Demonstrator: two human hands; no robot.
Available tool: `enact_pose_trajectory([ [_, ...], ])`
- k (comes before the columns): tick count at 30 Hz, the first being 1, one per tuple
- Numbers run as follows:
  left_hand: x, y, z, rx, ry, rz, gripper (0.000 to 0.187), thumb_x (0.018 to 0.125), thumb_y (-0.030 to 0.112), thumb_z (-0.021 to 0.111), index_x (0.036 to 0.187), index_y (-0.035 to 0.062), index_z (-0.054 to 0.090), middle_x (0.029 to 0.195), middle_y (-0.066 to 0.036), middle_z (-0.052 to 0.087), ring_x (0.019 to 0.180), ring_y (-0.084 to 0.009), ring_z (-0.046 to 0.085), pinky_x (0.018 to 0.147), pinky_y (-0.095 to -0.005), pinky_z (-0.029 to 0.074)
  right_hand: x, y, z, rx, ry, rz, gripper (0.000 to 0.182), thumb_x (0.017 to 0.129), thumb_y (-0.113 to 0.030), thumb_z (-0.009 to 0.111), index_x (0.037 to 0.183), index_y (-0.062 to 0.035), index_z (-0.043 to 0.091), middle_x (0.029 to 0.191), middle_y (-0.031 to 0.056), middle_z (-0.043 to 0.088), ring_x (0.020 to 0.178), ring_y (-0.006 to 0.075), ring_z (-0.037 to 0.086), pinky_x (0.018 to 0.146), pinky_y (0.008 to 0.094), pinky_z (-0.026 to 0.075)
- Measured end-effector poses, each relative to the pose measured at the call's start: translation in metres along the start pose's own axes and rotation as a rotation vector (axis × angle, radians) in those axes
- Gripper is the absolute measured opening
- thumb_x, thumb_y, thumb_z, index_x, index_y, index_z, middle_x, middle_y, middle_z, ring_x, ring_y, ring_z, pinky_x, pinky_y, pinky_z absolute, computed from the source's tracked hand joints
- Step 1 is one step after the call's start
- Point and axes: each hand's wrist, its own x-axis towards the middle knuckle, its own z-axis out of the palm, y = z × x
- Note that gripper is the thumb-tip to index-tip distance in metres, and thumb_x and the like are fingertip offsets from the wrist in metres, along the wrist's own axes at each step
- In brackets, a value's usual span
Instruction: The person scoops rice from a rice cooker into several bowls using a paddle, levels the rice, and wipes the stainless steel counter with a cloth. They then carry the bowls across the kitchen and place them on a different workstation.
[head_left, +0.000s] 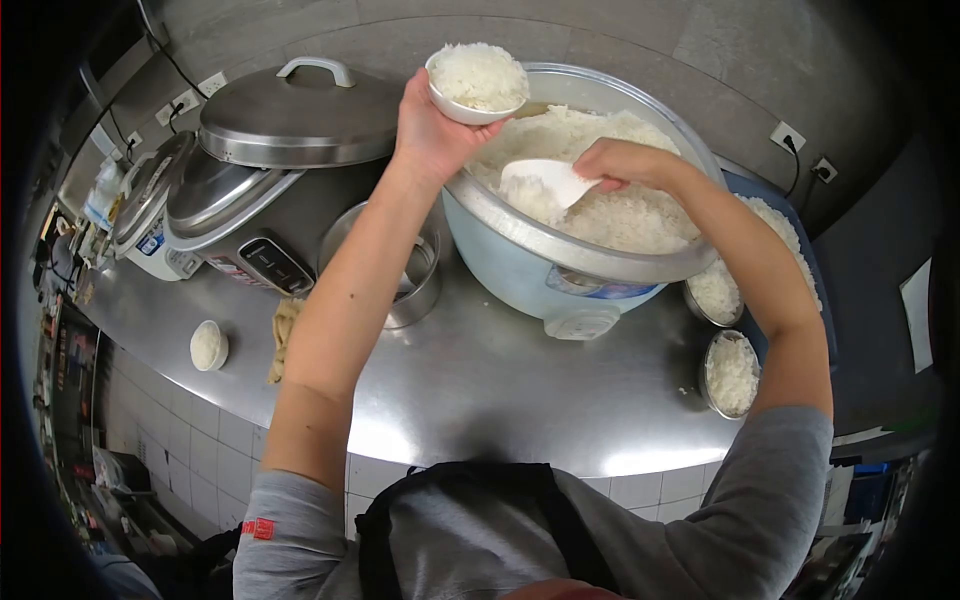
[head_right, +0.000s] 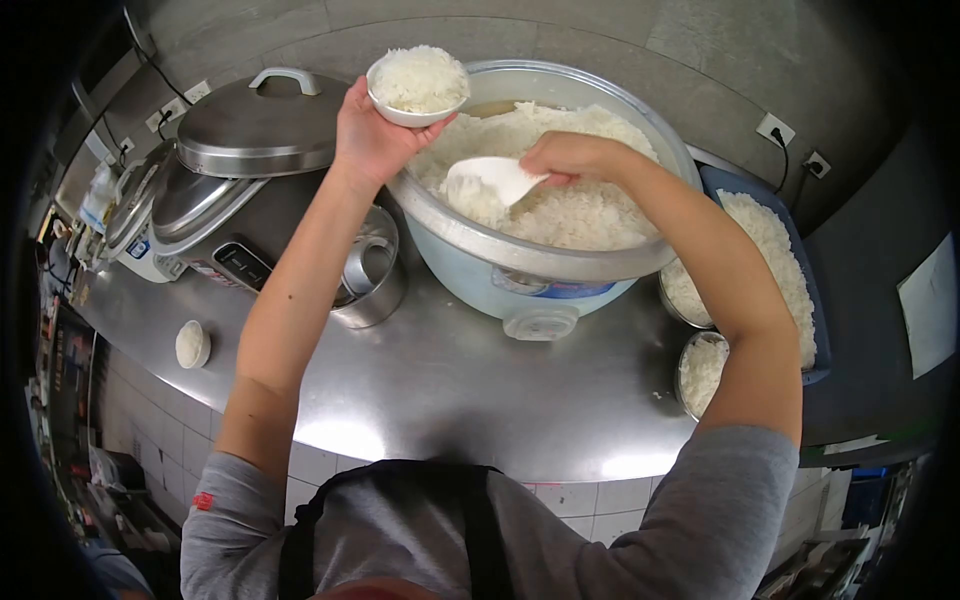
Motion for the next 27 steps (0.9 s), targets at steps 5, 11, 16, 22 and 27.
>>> enact_pose_trajectory([
  [5,0.003,0.014,-0.003,0.041,0.016,-0.016,0.051,0.093,0.040,0.024,0.133,0.0103,0.034,0.138,-0.015,0.034,0.126,-0.0370,0.034,0.097,-0.0574,0.034,-0.062,-0.034,-0.034,0.169,0.149,0.076,0.022,0.090,-0.023,0.048,0.075,-0.0084,0.056,0.055,-0.0061,0.042,0.049,0.0039,0.035,0.047,0.0190,0.029],
  [11,0.005,-0.004,0.008,-0.056,0.041,-0.117,0.052,0.092,0.041,0.025,0.133,0.0104,0.034,0.138,-0.016,0.033,0.124,-0.0372,0.035,0.097,-0.0577,0.034,-0.075,-0.063,-0.014,0.022,0.733,-0.392,0.022,0.089,-0.013,0.049,0.107,-0.0045,0.057,0.060,0.0006,0.050,0.053,0.0115,0.049,0.052,0.0255,0.041],
  [16,-0.002,-0.026,0.029,-0.066,0.105,-0.185,0.053,0.091,0.043,0.025,0.132,0.0101,0.036,0.135,-0.016,0.037,0.123,-0.0365,0.037,0.095,-0.0570,0.035,-0.075,-0.048,0.034,-0.963,0.840,-0.556,0.043,0.076,0.001,0.051,0.118,-0.0060,0.052,0.080,0.0144,0.059,0.071,0.0300,0.060,0.064,0.0383,0.048],
  [22,-0.008,-0.026,0.029,0.040,0.089,-0.205,0.053,0.091,0.044,0.028,0.131,0.0099,0.036,0.134,-0.016,0.038,0.120,-0.0365,0.041,0.093,-0.0561,0.039,-0.101,-0.053,0.023,-0.820,0.834,-0.482,0.033,0.078,0.000,0.049,0.108,-0.0084,0.059,0.081,0.0117,0.062,0.071,0.0274,0.060,0.064,0.0388,0.048],
  [27,-0.013,-0.018,0.031,0.044,-0.007,-0.331,0.053,0.090,0.044,0.031,0.130,0.0103,0.037,0.133,-0.017,0.040,0.118,-0.0381,0.043,0.089,-0.0553,0.042,-0.088,-0.043,-0.002,-0.437,0.727,-0.181,0.032,0.086,-0.009,0.045,0.116,-0.0093,0.058,0.079,0.0040,0.062,0.060,0.0117,0.052,0.059,0.0295,0.045],
])
